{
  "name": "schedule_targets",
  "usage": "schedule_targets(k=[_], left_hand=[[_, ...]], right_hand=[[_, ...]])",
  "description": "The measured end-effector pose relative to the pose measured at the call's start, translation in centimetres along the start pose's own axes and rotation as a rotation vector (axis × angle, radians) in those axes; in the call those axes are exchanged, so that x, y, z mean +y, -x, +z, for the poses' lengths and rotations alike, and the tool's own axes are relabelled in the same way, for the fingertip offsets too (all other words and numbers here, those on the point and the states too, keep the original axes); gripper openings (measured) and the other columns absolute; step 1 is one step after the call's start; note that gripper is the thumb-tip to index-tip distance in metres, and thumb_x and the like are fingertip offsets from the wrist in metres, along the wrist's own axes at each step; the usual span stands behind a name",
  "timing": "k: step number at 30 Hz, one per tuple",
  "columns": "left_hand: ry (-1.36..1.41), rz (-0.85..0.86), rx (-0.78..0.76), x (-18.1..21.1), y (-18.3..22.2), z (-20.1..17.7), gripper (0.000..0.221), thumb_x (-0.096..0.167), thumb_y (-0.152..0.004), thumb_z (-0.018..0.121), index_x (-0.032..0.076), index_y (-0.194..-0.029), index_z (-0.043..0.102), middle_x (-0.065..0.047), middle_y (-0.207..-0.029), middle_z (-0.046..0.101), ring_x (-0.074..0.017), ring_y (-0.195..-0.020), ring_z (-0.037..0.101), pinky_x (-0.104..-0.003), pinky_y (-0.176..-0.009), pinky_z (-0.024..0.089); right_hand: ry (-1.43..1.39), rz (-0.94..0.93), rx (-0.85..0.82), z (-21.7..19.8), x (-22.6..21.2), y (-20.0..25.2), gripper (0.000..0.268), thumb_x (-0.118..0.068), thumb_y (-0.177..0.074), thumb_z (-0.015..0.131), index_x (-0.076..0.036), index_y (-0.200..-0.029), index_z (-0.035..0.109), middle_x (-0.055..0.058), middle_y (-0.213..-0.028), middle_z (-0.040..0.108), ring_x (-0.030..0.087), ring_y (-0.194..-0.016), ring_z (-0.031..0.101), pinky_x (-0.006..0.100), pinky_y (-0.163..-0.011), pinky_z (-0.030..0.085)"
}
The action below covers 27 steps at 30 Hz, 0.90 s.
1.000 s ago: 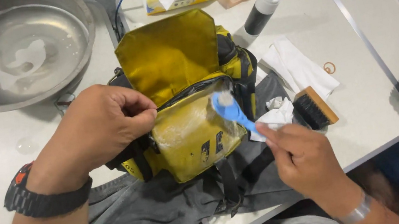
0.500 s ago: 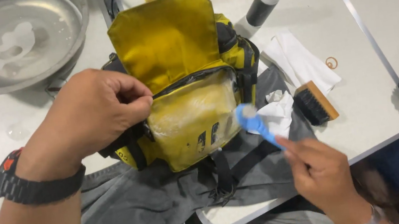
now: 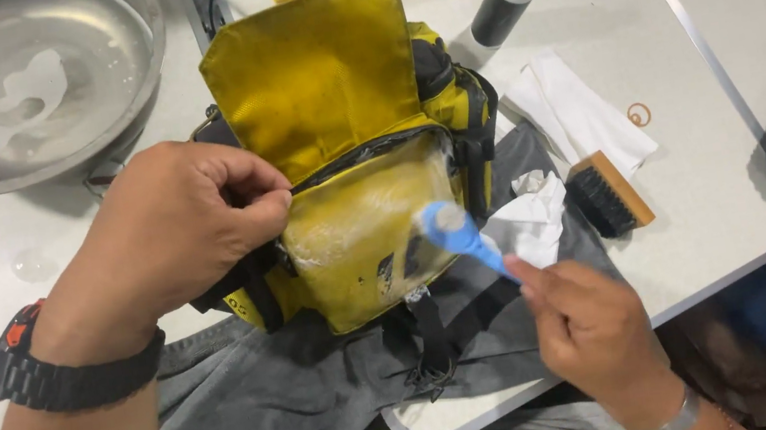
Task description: Cleaning a yellow bag by applying foam, scrubbing with a toothbrush, and wiping with a cloth.
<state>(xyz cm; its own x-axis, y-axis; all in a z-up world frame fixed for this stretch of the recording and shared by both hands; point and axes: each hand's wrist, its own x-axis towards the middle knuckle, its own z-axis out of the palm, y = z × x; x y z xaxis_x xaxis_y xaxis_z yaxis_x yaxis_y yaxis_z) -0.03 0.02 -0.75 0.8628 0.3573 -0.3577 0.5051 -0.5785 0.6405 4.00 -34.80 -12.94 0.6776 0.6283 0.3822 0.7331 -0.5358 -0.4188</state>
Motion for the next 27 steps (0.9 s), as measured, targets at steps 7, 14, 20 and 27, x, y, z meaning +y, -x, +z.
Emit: schedule_targets(k=[7, 14, 20, 27], left_hand=[[-0.07, -0.002, 0.016, 0.1, -0.2, -0.2, 0.015, 0.022, -0.086, 0.072, 0.016, -0.078, 0.085, 0.007, -0.071, 0.079, -0.0077, -0.064, 0.065, -0.025, -0.067, 0.052], [-0.02, -0.008, 0.013, 0.4, 0.1, -0.1, 0.015, 0.017, -0.087, 0.073, 0.013, -0.078, 0.085, 0.004, -0.07, 0.078, -0.0088, -0.062, 0.062, -0.025, -0.064, 0.051], [-0.035, 0.005, 0.004, 0.0, 0.2, 0.1, 0.016, 0.019, -0.088, 0.072, 0.014, -0.077, 0.084, 0.004, -0.069, 0.077, -0.009, -0.061, 0.062, -0.025, -0.063, 0.051], [-0.042, -0.042, -0.002, 0.6, 0.1, -0.2, 0.015, 0.021, -0.087, 0.074, 0.015, -0.08, 0.086, 0.004, -0.07, 0.078, -0.0094, -0.061, 0.061, -0.026, -0.063, 0.05]], right_hand=[[-0.198, 0.22, -0.158, -2.2, 0.7, 1.8, 0.038, -0.007, -0.09, 0.066, -0.018, -0.125, 0.076, -0.005, -0.062, 0.054, 0.01, -0.052, 0.047, 0.027, -0.05, 0.042], [-0.122, 0.166, -0.059, -1.4, 1.1, 1.6, 0.038, -0.003, -0.093, 0.065, -0.015, -0.129, 0.072, -0.003, -0.066, 0.055, 0.012, -0.057, 0.049, 0.027, -0.054, 0.042], [-0.124, 0.237, -0.052, -3.6, -0.5, 0.1, 0.033, -0.007, -0.091, 0.067, -0.014, -0.121, 0.077, -0.003, -0.066, 0.059, 0.009, -0.055, 0.051, 0.023, -0.056, 0.042], [0.006, 0.318, -0.267, -2.0, 0.9, 2.9, 0.046, -0.009, -0.091, 0.06, -0.021, -0.134, 0.072, -0.002, -0.06, 0.046, 0.014, -0.055, 0.051, 0.033, -0.051, 0.04]])
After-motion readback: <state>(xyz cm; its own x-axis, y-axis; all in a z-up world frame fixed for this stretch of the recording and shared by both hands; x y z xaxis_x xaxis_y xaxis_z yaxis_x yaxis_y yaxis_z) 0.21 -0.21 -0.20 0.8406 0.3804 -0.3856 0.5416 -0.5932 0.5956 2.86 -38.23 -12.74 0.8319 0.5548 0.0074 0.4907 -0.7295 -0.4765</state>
